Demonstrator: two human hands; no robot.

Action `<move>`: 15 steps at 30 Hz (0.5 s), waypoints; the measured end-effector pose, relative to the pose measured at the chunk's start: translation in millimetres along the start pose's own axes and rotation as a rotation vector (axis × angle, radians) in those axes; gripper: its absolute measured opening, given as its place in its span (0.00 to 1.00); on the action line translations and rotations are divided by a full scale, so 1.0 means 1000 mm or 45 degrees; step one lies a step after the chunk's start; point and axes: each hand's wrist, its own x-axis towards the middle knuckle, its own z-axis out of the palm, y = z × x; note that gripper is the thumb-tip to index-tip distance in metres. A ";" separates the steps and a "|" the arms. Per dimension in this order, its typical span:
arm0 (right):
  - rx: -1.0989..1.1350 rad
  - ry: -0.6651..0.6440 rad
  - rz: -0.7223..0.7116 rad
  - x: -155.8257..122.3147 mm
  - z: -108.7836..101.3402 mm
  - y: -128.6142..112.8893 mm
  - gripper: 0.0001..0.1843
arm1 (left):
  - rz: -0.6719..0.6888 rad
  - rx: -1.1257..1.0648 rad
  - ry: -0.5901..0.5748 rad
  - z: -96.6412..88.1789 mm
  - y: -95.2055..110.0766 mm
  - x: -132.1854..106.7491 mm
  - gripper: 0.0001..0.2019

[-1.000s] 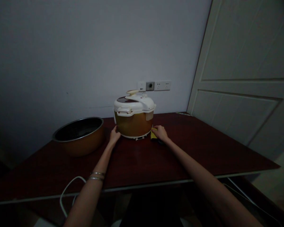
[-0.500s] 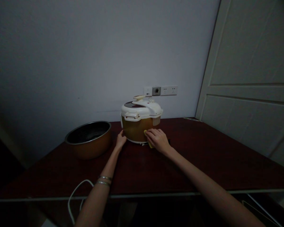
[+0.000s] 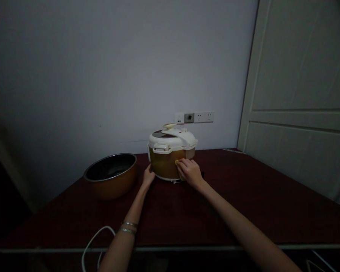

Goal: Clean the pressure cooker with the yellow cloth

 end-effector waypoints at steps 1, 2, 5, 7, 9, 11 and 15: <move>0.001 0.027 0.013 0.005 -0.002 0.000 0.17 | -0.001 -0.001 0.000 0.000 0.001 -0.001 0.25; 0.005 0.061 0.033 0.011 -0.005 0.001 0.17 | -0.005 -0.002 0.003 0.000 0.003 -0.002 0.26; 0.022 0.116 0.058 0.021 -0.006 0.004 0.18 | -0.024 -0.004 0.015 0.001 0.006 -0.004 0.26; 0.022 0.073 0.001 0.014 0.001 0.004 0.18 | -0.038 -0.004 0.024 0.002 0.007 -0.005 0.26; 0.005 -0.040 -0.149 -0.003 0.012 0.002 0.16 | -0.057 -0.005 0.039 0.001 0.007 -0.005 0.26; -0.026 -0.176 -0.332 -0.018 0.022 -0.002 0.13 | -0.093 -0.004 0.055 0.000 0.007 -0.004 0.26; -0.068 -0.279 -0.487 -0.015 0.026 -0.014 0.13 | -0.219 0.014 0.108 -0.008 0.005 0.000 0.27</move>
